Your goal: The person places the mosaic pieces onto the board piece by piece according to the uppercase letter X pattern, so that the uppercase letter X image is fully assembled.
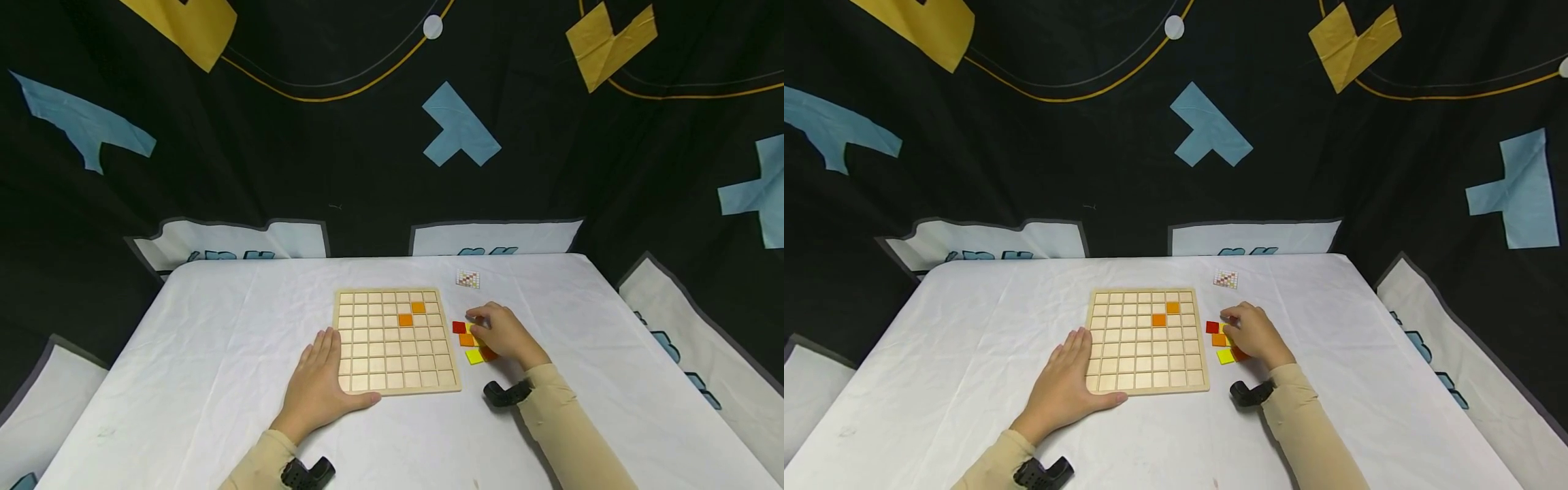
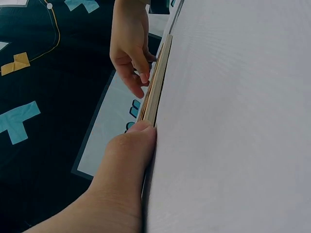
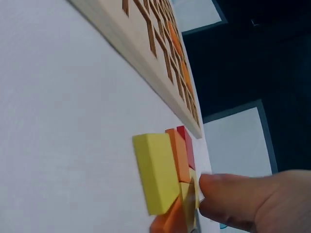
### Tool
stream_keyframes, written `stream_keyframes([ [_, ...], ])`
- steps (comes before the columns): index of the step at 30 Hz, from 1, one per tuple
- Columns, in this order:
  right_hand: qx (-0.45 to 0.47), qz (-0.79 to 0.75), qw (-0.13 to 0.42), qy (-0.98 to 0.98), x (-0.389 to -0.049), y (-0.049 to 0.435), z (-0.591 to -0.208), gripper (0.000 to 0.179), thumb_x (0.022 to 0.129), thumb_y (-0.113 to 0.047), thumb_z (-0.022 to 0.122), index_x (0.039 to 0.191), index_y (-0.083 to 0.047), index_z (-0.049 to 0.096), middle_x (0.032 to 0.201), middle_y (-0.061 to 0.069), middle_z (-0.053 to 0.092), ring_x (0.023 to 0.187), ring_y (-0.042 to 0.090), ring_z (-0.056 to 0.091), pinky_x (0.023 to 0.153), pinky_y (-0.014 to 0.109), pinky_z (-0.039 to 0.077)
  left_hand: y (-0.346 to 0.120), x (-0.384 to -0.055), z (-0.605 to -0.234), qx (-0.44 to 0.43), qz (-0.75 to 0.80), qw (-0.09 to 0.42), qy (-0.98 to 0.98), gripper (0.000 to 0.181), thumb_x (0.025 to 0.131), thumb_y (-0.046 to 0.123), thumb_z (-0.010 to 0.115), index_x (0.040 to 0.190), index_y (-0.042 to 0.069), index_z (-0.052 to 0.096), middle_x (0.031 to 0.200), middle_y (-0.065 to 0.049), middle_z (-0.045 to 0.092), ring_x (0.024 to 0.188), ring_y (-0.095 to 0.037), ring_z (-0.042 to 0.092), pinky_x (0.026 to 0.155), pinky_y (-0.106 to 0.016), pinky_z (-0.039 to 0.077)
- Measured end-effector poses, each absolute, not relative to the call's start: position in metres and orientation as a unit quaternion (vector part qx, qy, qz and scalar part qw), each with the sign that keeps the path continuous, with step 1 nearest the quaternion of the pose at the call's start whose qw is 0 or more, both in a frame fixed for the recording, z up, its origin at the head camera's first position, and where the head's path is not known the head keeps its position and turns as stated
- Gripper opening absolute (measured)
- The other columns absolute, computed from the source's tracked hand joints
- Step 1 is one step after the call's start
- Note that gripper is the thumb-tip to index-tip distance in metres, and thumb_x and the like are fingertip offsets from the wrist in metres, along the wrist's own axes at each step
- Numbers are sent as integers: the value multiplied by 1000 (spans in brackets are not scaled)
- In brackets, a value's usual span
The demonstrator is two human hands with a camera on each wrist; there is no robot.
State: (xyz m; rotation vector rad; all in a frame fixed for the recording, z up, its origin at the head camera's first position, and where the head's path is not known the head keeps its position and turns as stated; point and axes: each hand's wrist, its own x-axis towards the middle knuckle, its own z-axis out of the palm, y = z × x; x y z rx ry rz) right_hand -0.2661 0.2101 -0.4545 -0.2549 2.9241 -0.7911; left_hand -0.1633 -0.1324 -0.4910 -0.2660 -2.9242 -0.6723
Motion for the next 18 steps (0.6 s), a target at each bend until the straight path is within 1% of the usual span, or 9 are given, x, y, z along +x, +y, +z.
stream_keyframes([
  [3,-83,-259,50,961,-266,212,-457,31,94,-22,68,124,-13,70,107,4,64,98,23,52,87,38,48,-132,-164,-491,-88,-223,65,-969,140,60,87,67,153,-9,23,163,-24,22,153,-37,19,124,-51,19],
  [6,-83,-254,36,963,-266,209,-461,30,92,-27,71,120,-17,73,110,4,65,100,24,51,87,39,47,-132,-164,-491,-87,-222,64,-969,140,60,87,66,153,-8,23,163,-23,22,153,-36,19,124,-51,18],
  [9,-80,-255,21,963,-265,206,-464,26,91,-28,73,114,-17,75,111,5,64,103,25,50,86,41,46,-132,-164,-492,-86,-220,59,-970,141,60,88,65,154,-8,22,163,-23,20,154,-36,18,124,-51,18],
  [12,-76,-271,13,959,-265,204,-466,22,90,-26,74,109,-16,76,111,5,64,107,26,49,93,44,46,-132,-163,-492,-87,-219,58,-970,141,60,88,65,154,-8,22,163,-23,21,153,-36,18,124,-51,18],
  [15,-67,-293,12,954,-266,202,-465,15,89,-22,75,103,-15,73,110,4,65,109,26,48,98,45,45,-132,-163,-491,-88,-220,62,-970,140,60,87,66,153,-9,23,163,-23,22,153,-37,20,124,-51,19],
  [16,-65,-298,12,952,-266,202,-465,14,89,-21,75,101,-16,72,108,4,64,107,26,48,96,44,46,-132,-163,-491,-88,-220,62,-970,140,60,87,67,153,-9,23,163,-23,23,153,-37,20,124,-51,19],
  [18,-64,-308,12,949,-266,201,-463,11,89,-20,75,98,-16,69,102,5,63,101,26,49,88,41,46,-132,-163,-491,-88,-219,61,-970,140,60,87,66,153,-9,23,163,-23,22,153,-36,19,124,-51,19],
])
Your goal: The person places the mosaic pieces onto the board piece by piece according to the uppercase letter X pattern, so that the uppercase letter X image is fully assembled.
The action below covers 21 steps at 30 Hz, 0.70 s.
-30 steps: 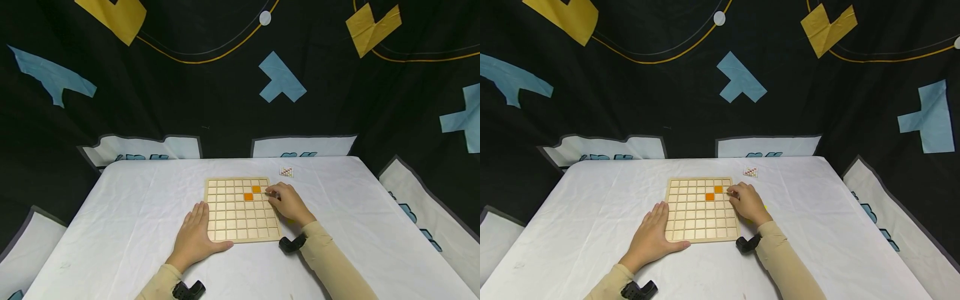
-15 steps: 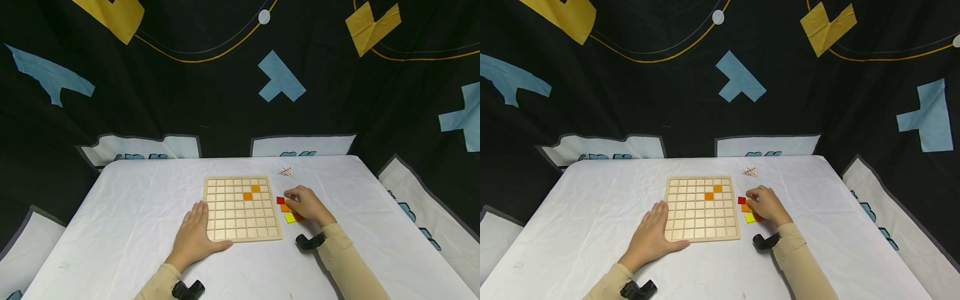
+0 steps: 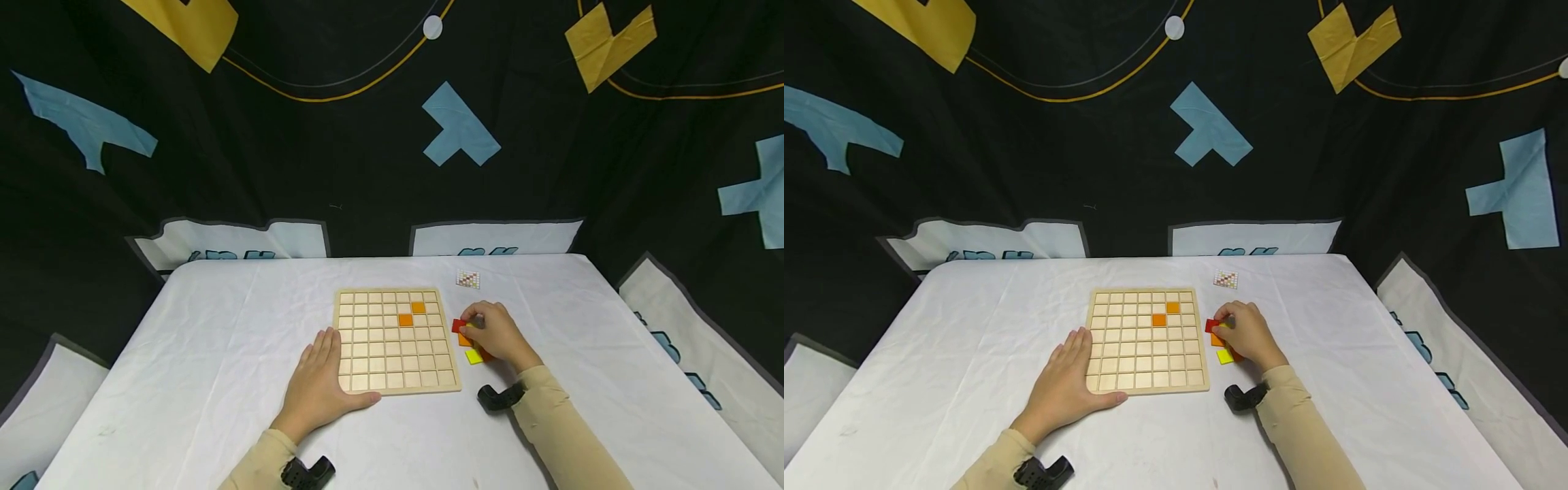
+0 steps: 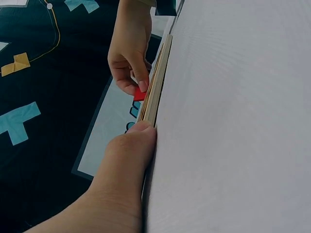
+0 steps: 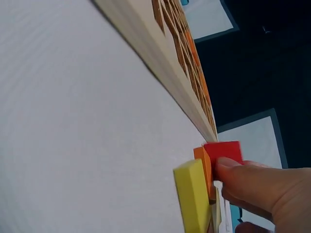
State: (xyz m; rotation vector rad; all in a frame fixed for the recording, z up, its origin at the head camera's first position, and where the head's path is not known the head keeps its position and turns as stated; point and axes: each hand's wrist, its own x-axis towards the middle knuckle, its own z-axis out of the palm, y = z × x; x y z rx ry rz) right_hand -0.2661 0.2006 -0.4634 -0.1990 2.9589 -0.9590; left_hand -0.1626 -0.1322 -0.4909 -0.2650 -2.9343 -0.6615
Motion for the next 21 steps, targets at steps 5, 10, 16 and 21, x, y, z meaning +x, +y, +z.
stream_keyframes([
  [5,-52,-336,12,940,-267,197,-460,11,91,-22,74,97,-16,67,93,5,62,83,22,50,67,29,44,-132,-162,-490,-86,-218,56,-971,140,61,87,66,154,-8,22,163,-23,21,153,-36,19,124,-51,19],
  [10,-56,-360,11,931,-268,192,-458,11,92,-21,72,100,-16,66,94,4,66,74,21,51,61,27,45,-132,-162,-490,-86,-217,47,-971,141,61,87,65,154,-9,21,163,-23,19,154,-36,17,124,-52,19],
  [16,-84,-377,-3,922,-270,179,-457,10,92,-21,72,101,-18,68,94,1,68,72,19,50,62,27,44,-132,-163,-491,-86,-223,53,-970,141,61,87,66,154,-8,20,164,-23,19,154,-36,18,124,-52,18],
  [21,-108,-395,1,913,-267,165,-456,9,93,-18,71,101,-17,68,95,1,69,65,18,49,52,26,44,-132,-163,-491,-87,-226,58,-968,140,61,87,66,154,-8,21,163,-23,21,153,-37,19,124,-52,18],
])
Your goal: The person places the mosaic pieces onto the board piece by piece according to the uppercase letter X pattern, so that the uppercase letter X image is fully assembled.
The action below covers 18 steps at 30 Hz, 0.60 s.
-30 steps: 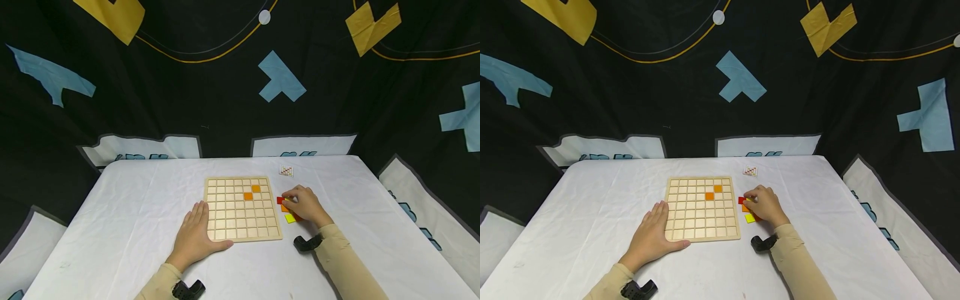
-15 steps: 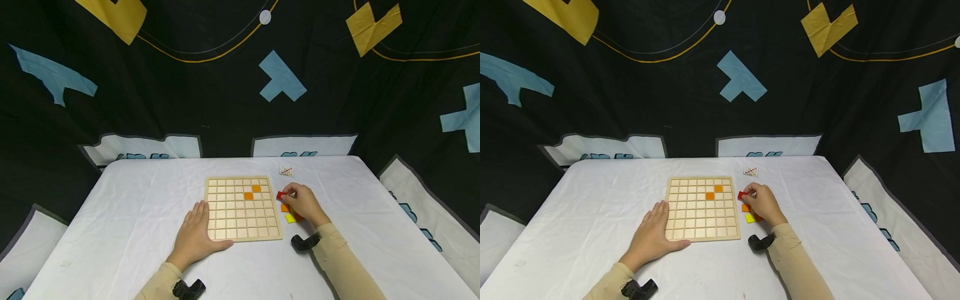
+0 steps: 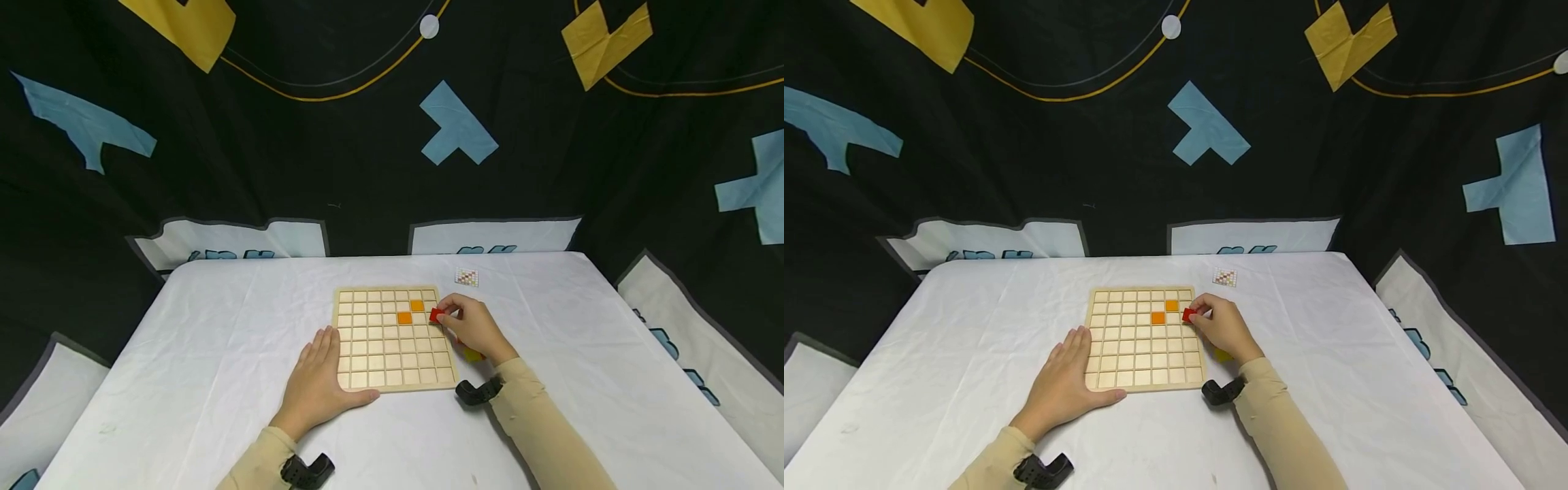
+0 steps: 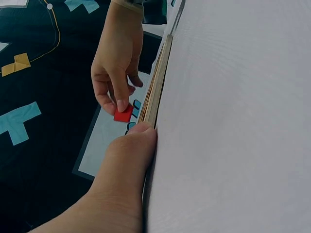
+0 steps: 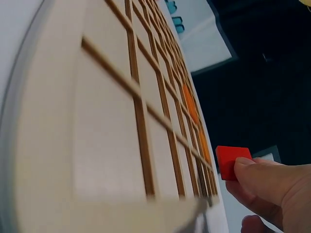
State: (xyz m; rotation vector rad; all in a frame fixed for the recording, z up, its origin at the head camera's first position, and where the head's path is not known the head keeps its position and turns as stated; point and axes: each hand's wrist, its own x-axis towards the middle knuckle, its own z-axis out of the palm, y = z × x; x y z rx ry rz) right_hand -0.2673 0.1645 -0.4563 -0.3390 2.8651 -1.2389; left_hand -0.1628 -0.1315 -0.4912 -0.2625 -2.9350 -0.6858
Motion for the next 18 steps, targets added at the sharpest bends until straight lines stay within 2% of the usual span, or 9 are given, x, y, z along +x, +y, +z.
stream_keyframes([
  [7,-131,-409,10,903,-265,137,-457,10,91,-17,72,100,-18,68,94,-2,69,75,17,51,66,26,43,-133,-162,-491,-85,-227,53,-969,140,62,87,66,154,-8,21,163,-23,20,153,-36,18,124,-52,18],
  [18,-193,-382,26,903,-262,100,-462,7,92,-18,71,98,-19,68,85,-7,65,73,12,52,68,24,45,-132,-163,-490,-84,-216,46,-972,139,62,87,64,154,-8,20,163,-23,20,153,-36,18,124,-52,19],
])
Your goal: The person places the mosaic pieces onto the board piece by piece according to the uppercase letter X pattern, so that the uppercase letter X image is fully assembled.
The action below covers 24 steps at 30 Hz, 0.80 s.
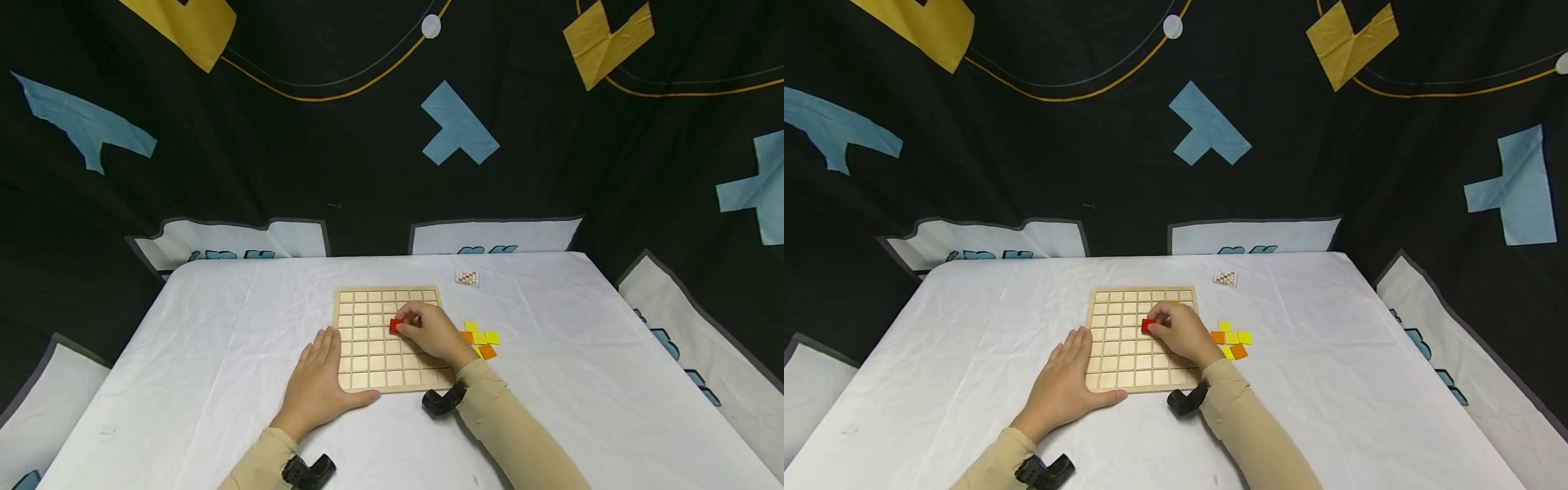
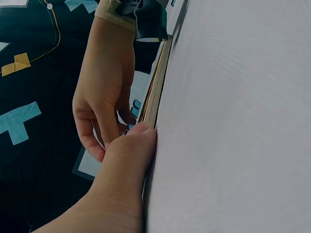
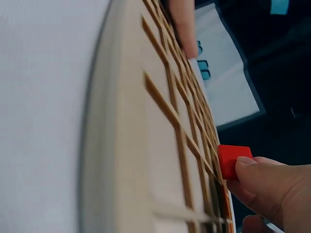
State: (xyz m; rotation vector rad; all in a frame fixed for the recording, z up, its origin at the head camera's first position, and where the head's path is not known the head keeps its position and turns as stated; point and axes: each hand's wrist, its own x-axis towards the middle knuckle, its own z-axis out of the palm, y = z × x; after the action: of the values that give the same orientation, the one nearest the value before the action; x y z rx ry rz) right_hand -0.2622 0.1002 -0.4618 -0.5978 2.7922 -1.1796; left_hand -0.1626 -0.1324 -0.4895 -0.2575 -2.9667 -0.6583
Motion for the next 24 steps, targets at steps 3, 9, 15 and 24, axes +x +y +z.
stream_keyframes([
  [3,-198,-375,30,905,-261,95,-464,5,93,-19,70,98,-20,68,82,-7,63,74,10,54,71,24,47,-132,-163,-490,-86,-217,50,-971,139,62,87,65,154,-8,21,163,-22,21,153,-36,19,124,-51,19],
  [9,-200,-378,24,904,-258,91,-466,6,93,-19,71,98,-20,68,82,-8,63,80,11,57,80,27,49,-132,-163,-491,-87,-211,56,-972,140,62,88,63,154,-7,20,164,-21,21,154,-34,19,124,-51,19],
  [15,-214,-371,19,904,-258,91,-466,6,90,-21,75,94,-20,71,88,-8,66,83,10,57,82,29,50,-132,-162,-491,-88,-212,64,-971,139,62,88,64,154,-9,22,163,-23,23,153,-36,21,124,-51,20],
  [24,-214,-320,-10,923,-257,89,-467,25,91,-26,73,115,-19,76,98,-6,69,84,9,57,77,27,49,-133,-162,-490,-86,-212,56,-972,140,62,88,63,154,-8,21,163,-23,21,153,-35,18,125,-51,18],
])
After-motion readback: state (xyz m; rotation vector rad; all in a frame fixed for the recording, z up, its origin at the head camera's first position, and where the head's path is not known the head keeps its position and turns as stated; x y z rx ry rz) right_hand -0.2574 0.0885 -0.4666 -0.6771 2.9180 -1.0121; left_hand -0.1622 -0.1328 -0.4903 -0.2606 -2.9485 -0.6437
